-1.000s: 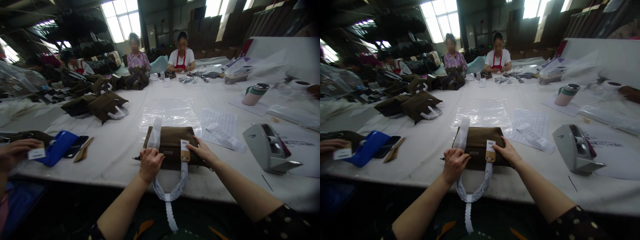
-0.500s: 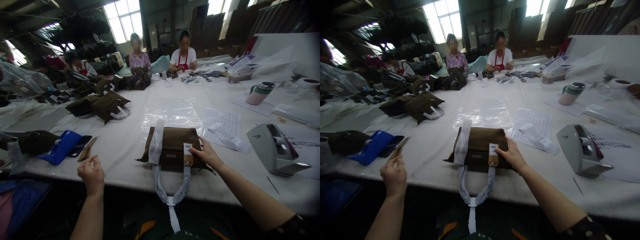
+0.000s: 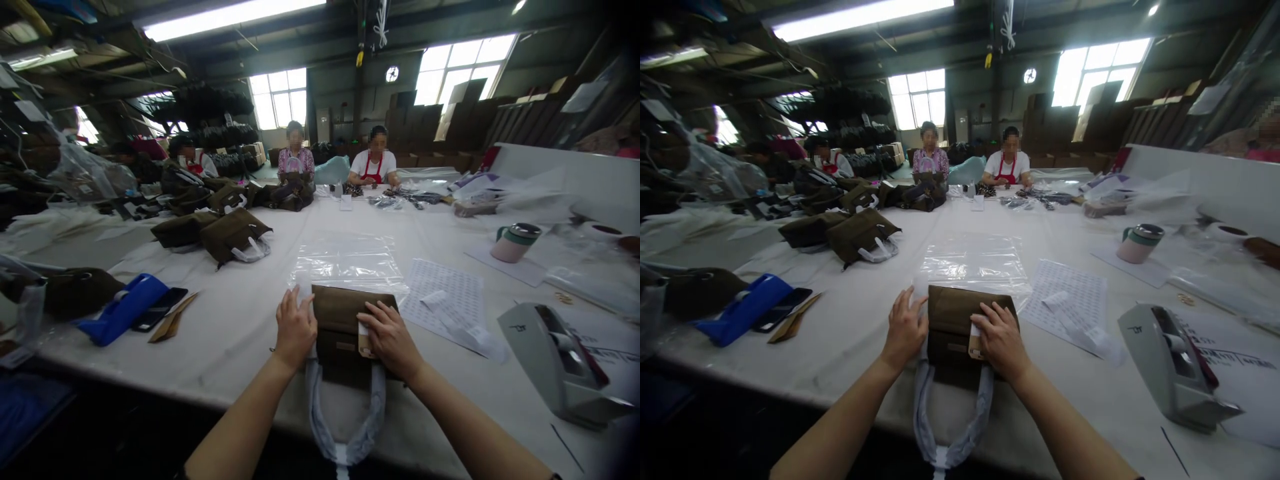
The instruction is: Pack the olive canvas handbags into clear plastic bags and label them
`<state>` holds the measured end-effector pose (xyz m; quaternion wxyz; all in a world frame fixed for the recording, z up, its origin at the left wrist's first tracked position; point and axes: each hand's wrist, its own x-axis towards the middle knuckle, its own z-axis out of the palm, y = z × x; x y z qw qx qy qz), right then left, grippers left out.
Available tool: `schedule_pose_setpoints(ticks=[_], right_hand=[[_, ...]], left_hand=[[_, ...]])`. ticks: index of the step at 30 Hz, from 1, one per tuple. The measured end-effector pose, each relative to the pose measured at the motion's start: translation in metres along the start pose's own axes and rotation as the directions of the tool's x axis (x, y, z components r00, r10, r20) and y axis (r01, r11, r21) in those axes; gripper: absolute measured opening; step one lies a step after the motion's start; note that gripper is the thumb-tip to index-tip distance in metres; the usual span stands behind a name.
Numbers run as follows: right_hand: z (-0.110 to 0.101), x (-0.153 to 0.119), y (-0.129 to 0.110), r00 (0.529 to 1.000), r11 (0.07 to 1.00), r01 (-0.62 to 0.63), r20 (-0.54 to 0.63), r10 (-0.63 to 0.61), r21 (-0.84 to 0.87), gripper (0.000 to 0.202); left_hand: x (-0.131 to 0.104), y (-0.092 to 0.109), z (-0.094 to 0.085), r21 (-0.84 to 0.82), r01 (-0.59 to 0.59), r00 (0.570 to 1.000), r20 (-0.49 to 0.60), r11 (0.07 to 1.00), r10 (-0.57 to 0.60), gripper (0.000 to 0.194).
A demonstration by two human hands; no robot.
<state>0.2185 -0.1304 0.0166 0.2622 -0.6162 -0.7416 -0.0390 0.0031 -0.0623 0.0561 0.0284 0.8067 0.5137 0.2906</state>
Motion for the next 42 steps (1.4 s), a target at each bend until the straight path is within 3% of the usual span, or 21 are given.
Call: schedule_pose_setpoints(ticks=[2,4,8,11,14,16,19,21,22,23,24,26,27,28,29,32,36,39,42], right_hand=[[0.000,0.002,-0.004,1.000,1.000,-0.028,-0.005,0.028,0.005,0.028],[0.002,0.001,-0.007,0.999,0.999,-0.034,-0.023,0.034,0.008,0.028],[0.007,-0.006,-0.010,0.998,0.999,-0.036,-0.053,0.036,0.000,0.028],[0.008,-0.009,-0.010,0.998,1.000,-0.031,-0.059,0.031,-0.002,0.027],[0.006,-0.006,-0.009,0.998,0.999,-0.039,-0.051,0.039,0.007,0.026],[0.004,-0.002,-0.007,0.998,0.999,-0.045,-0.038,0.046,0.012,0.024],[0.004,0.005,-0.004,0.998,0.999,-0.053,-0.034,0.053,0.010,0.023],[0.007,0.007,-0.002,0.998,0.998,-0.056,-0.039,0.056,0.009,0.023],[0.008,0.007,-0.002,0.998,0.998,-0.056,-0.042,0.056,0.010,0.023],[0.009,0.007,-0.001,0.998,0.998,-0.055,-0.044,0.055,0.010,0.023],[0.010,0.007,0.000,0.998,0.999,-0.052,-0.046,0.053,0.011,0.024],[0.011,0.005,0.000,0.998,0.999,-0.044,-0.054,0.044,0.010,0.023],[0.011,0.004,0.000,0.997,0.999,-0.040,-0.060,0.041,0.008,0.023],[0.011,0.003,-0.001,0.997,0.999,-0.037,-0.063,0.037,0.005,0.023],[0.011,0.001,-0.001,0.997,0.999,-0.035,-0.067,0.035,0.001,0.023],[0.012,-0.003,-0.003,0.997,0.999,-0.039,-0.069,0.038,-0.013,0.023],[0.013,-0.004,-0.005,0.996,0.998,-0.063,-0.064,0.062,-0.020,0.025],[0.008,0.001,-0.007,0.996,0.997,-0.076,-0.054,0.074,-0.019,0.023],[0.001,0.011,-0.009,0.995,0.995,-0.097,-0.022,0.096,-0.032,0.015]], left_hand=[[0.011,-0.002,-0.001,-0.012,-0.107,0.994,0.004,0.994,0.107,0.041],[0.024,-0.002,0.004,-0.100,-0.150,0.984,0.086,0.984,0.159,0.034],[0.045,0.002,0.030,-0.288,0.024,0.970,0.237,0.957,0.047,0.010],[0.053,-0.001,0.043,-0.345,0.073,0.981,0.192,0.936,-0.006,0.005],[0.060,-0.027,0.030,-0.411,0.158,0.987,0.054,0.898,-0.148,0.008],[0.059,-0.062,0.008,-0.429,0.269,0.937,-0.089,0.862,-0.337,0.023],[0.041,-0.116,-0.030,-0.432,0.424,0.765,-0.299,0.796,-0.570,0.038],[0.022,-0.133,-0.049,-0.423,0.469,0.672,-0.399,0.775,-0.624,0.035],[0.013,-0.133,-0.055,-0.409,0.470,0.655,-0.432,0.782,-0.620,0.031],[0.006,-0.128,-0.057,-0.384,0.453,0.667,-0.454,0.805,-0.591,0.028],[0.002,-0.117,-0.056,-0.351,0.412,0.708,-0.458,0.841,-0.538,0.026],[0.004,-0.087,-0.048,-0.292,0.246,0.860,-0.374,0.924,-0.347,0.019],[0.010,-0.071,-0.041,-0.280,0.130,0.936,-0.281,0.951,-0.211,0.016],[0.018,-0.055,-0.033,-0.283,0.018,0.984,-0.163,0.959,-0.066,0.013],[0.028,-0.041,-0.024,-0.300,-0.073,0.997,-0.039,0.951,0.064,0.010],[0.059,-0.015,0.007,-0.332,-0.207,0.931,0.222,0.920,0.290,0.008],[0.083,-0.006,0.038,-0.399,-0.233,0.867,0.328,0.887,0.376,0.012],[0.089,-0.015,0.035,-0.459,-0.163,0.884,0.326,0.873,0.336,0.011],[0.091,-0.050,0.004,-0.490,0.026,0.974,0.207,0.871,0.087,0.010]])
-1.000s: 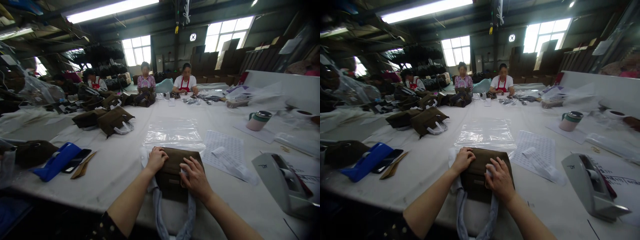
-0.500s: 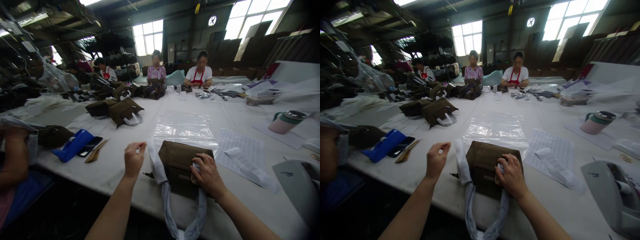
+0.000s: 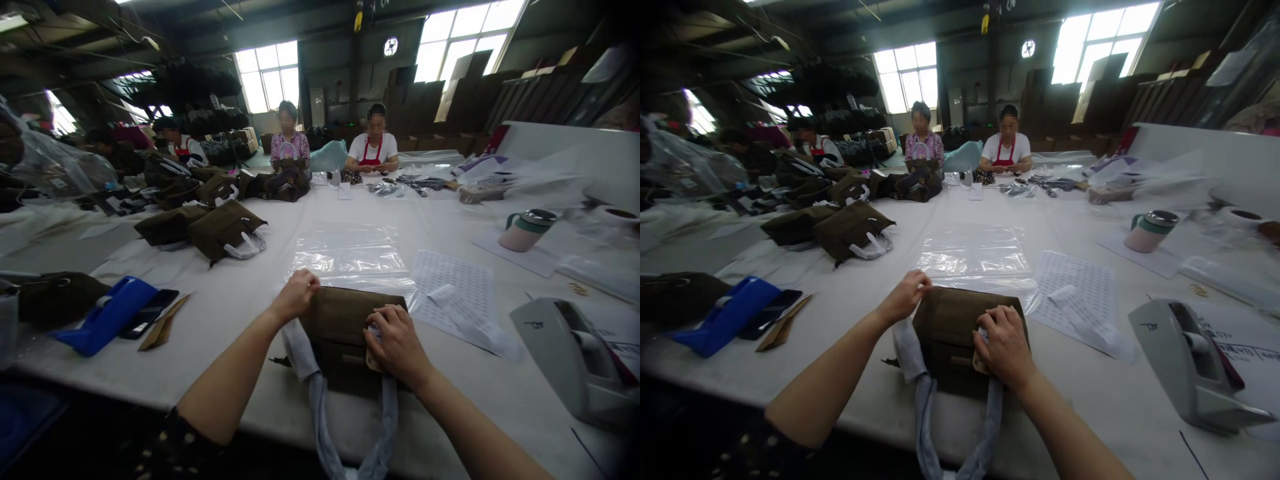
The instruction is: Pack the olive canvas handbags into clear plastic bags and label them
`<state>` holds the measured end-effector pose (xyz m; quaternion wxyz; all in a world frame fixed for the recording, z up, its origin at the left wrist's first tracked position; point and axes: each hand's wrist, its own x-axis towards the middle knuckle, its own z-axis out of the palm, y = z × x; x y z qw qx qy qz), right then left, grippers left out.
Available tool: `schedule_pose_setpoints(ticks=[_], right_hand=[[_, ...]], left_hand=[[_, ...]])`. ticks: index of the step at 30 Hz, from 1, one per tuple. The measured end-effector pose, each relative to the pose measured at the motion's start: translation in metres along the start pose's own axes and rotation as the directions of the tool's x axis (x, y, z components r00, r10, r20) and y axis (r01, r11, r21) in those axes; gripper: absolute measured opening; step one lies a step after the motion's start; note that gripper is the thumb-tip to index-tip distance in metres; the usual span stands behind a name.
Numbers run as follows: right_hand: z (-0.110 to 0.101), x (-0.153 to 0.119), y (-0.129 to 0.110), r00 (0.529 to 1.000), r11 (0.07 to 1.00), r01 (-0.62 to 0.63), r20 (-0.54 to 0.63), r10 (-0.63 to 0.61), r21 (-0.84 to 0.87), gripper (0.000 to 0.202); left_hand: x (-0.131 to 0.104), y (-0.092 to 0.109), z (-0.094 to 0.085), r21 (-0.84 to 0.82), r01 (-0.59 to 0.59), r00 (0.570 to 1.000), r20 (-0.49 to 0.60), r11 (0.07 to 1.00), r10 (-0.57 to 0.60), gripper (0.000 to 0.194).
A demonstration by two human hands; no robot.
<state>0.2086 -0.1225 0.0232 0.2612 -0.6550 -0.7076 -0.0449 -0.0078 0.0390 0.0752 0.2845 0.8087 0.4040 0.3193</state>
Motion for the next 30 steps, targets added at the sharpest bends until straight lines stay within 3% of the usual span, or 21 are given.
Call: schedule_pose_setpoints(ticks=[1,2,4,5,7,8,10,13,16,19,24,27,30], right_hand=[[-0.001,0.004,-0.001,1.000,1.000,-0.007,0.001,0.007,-0.012,0.014],[-0.001,0.009,-0.001,1.000,1.000,-0.011,-0.007,0.011,-0.029,0.015],[0.003,0.020,0.000,1.000,0.998,-0.012,-0.023,0.010,-0.062,0.027],[0.007,0.027,0.001,1.000,0.997,-0.008,-0.016,0.006,-0.072,0.035],[0.017,0.041,0.002,0.998,0.997,0.001,0.060,0.004,-0.073,0.048],[0.021,0.049,0.003,0.993,0.998,0.002,0.120,0.006,-0.068,0.051],[0.026,0.061,0.004,0.973,0.997,-0.010,0.230,0.026,-0.070,0.055],[0.023,0.063,0.002,0.962,0.994,-0.013,0.270,0.042,-0.108,0.056],[0.011,0.044,-0.006,0.983,0.990,0.037,0.186,-0.011,-0.136,0.055],[-0.004,0.014,-0.020,0.988,0.986,0.107,0.127,-0.091,-0.127,0.055],[-0.024,-0.025,-0.043,0.980,0.969,0.169,0.137,-0.146,-0.181,0.057],[-0.030,-0.034,-0.048,0.981,0.960,0.166,0.135,-0.138,-0.227,0.055],[-0.030,-0.033,-0.048,0.980,0.960,0.168,0.141,-0.138,-0.224,0.052]], left_hand=[[-0.006,-0.009,-0.020,-0.031,0.088,0.988,-0.125,0.996,-0.091,0.016],[-0.015,-0.018,-0.040,-0.072,0.182,0.947,-0.254,0.981,-0.195,0.025],[-0.037,-0.036,-0.072,-0.193,0.351,0.802,-0.443,0.916,-0.401,0.046],[-0.050,-0.043,-0.081,-0.262,0.414,0.725,-0.485,0.872,-0.490,0.055],[-0.077,-0.048,-0.076,-0.387,0.494,0.626,-0.464,0.779,-0.627,0.065],[-0.088,-0.046,-0.064,-0.435,0.517,0.613,-0.414,0.738,-0.673,0.067],[-0.107,-0.036,-0.027,-0.500,0.539,0.641,-0.279,0.678,-0.715,0.067],[-0.125,-0.015,0.030,-0.557,0.504,0.744,-0.108,0.660,-0.659,0.077],[-0.148,-0.001,0.061,-0.538,0.395,0.830,-0.138,0.745,-0.540,0.088],[-0.184,0.007,0.072,-0.479,0.317,0.853,-0.232,0.819,-0.467,0.085],[-0.237,0.023,0.077,-0.507,0.296,0.856,-0.234,0.809,-0.460,0.084],[-0.243,0.032,0.073,-0.390,0.315,0.875,-0.235,0.865,-0.424,0.073],[-0.231,0.040,0.074,-0.030,0.240,0.924,-0.299,0.970,-0.238,0.062]])
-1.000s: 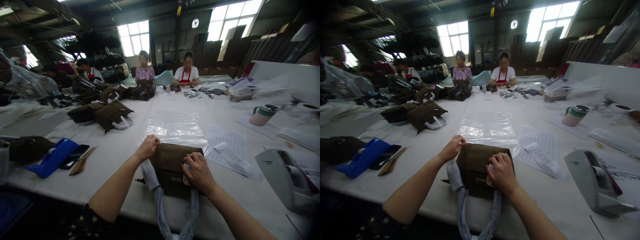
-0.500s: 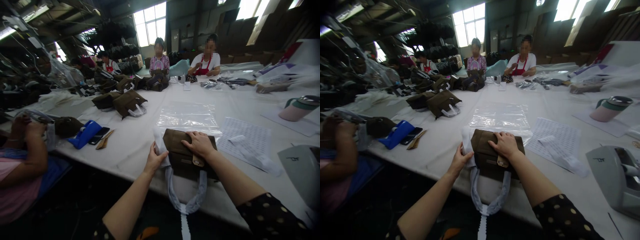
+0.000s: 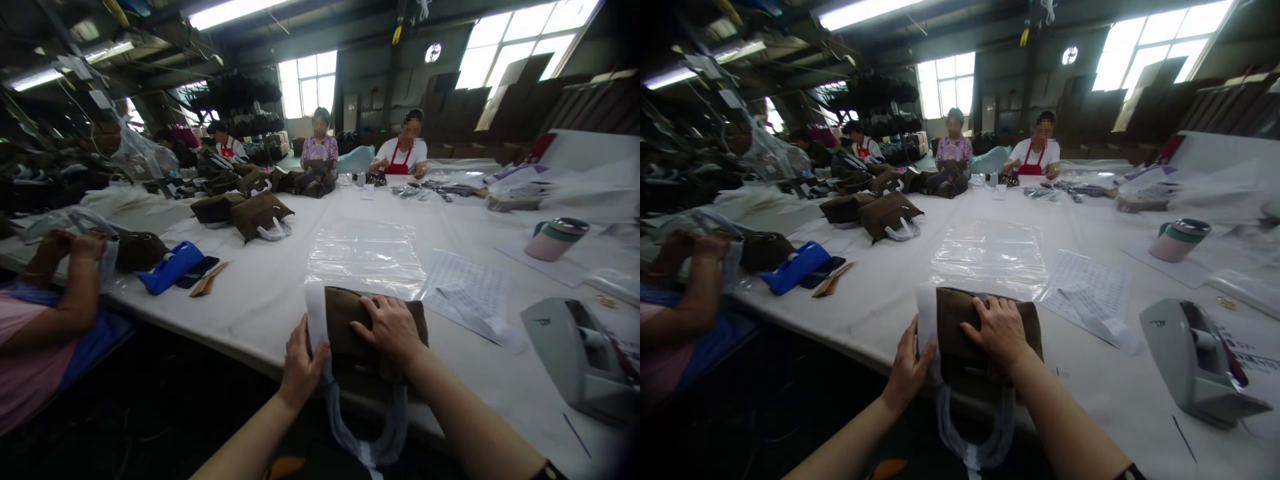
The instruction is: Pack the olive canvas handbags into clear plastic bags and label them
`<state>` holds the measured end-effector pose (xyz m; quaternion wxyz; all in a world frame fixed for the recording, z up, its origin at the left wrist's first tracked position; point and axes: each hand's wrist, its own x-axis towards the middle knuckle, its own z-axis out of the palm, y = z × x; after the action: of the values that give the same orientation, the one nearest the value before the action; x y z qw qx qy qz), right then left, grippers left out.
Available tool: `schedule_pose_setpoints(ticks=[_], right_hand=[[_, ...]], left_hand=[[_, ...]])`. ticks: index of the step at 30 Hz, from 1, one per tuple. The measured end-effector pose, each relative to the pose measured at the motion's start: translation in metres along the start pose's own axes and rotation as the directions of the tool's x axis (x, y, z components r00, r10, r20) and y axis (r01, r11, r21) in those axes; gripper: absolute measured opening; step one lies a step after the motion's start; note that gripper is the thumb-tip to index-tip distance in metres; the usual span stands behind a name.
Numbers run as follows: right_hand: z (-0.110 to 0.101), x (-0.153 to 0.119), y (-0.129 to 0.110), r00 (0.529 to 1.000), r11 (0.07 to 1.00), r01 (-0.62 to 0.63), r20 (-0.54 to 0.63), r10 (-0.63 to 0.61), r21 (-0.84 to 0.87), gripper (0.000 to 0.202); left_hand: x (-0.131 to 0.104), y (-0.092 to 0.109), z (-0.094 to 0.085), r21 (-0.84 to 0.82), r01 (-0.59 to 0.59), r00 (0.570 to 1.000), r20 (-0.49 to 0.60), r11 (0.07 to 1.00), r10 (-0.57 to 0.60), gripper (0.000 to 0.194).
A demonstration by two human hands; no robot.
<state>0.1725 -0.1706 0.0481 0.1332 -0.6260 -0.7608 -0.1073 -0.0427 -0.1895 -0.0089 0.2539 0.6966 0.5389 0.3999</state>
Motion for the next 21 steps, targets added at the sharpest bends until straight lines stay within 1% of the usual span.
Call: schedule_pose_setpoints(ticks=[1,2,3,5,6,7,9,11,12,14,16,18,21], right_hand=[[0.001,0.001,0.001,1.000,1.000,0.001,0.000,-0.001,0.006,0.052],[0.002,0.002,0.002,1.000,1.000,-0.002,-0.004,0.002,0.013,0.051],[0.003,0.003,0.003,1.000,1.000,-0.011,-0.009,0.011,0.021,0.050],[0.006,0.004,0.006,0.999,0.998,-0.045,-0.020,0.046,0.043,0.049],[0.008,0.004,0.008,0.998,0.996,-0.065,-0.023,0.066,0.058,0.049],[0.011,0.004,0.010,0.996,0.994,-0.084,-0.031,0.086,0.072,0.047],[0.017,0.004,0.015,0.993,0.993,-0.092,-0.069,0.097,0.073,0.046],[0.026,0.006,0.022,0.989,0.997,-0.069,-0.129,0.072,0.028,0.048],[0.030,0.008,0.025,0.987,0.998,-0.056,-0.151,0.055,-0.002,0.050],[0.039,0.013,0.031,0.988,0.999,-0.036,-0.153,0.030,-0.037,0.054],[0.047,0.020,0.035,0.994,0.999,-0.041,-0.106,0.038,-0.028,0.055],[0.054,0.026,0.037,0.998,0.998,-0.055,-0.039,0.055,0.006,0.055],[0.061,0.031,0.036,0.996,0.996,-0.072,0.064,0.069,0.059,0.055]], left_hand=[[0.005,0.004,0.004,0.115,-0.094,0.995,-0.010,0.989,0.096,0.062],[0.011,0.009,0.008,0.218,-0.185,0.981,-0.011,0.958,0.192,0.063],[0.017,0.014,0.012,0.306,-0.262,0.961,-0.007,0.915,0.278,0.065],[0.031,0.024,0.018,0.447,-0.370,0.914,0.018,0.814,0.406,0.068],[0.039,0.030,0.019,0.498,-0.414,0.893,0.061,0.762,0.446,0.069],[0.047,0.036,0.019,0.526,-0.461,0.875,0.136,0.714,0.465,0.067],[0.063,0.048,0.016,0.520,-0.547,0.837,0.336,0.656,0.431,0.061],[0.079,0.060,0.014,0.480,-0.575,0.800,0.502,0.663,0.330,0.056],[0.086,0.065,0.014,0.464,-0.564,0.788,0.549,0.683,0.278,0.056],[0.099,0.072,0.018,0.447,-0.518,0.786,0.586,0.729,0.198,0.060],[0.110,0.073,0.025,0.446,-0.484,0.793,0.588,0.753,0.162,0.062],[0.117,0.067,0.034,0.463,-0.477,0.799,0.583,0.747,0.148,0.061],[0.121,0.048,0.047,0.485,-0.503,0.794,0.586,0.715,0.161,0.061]])
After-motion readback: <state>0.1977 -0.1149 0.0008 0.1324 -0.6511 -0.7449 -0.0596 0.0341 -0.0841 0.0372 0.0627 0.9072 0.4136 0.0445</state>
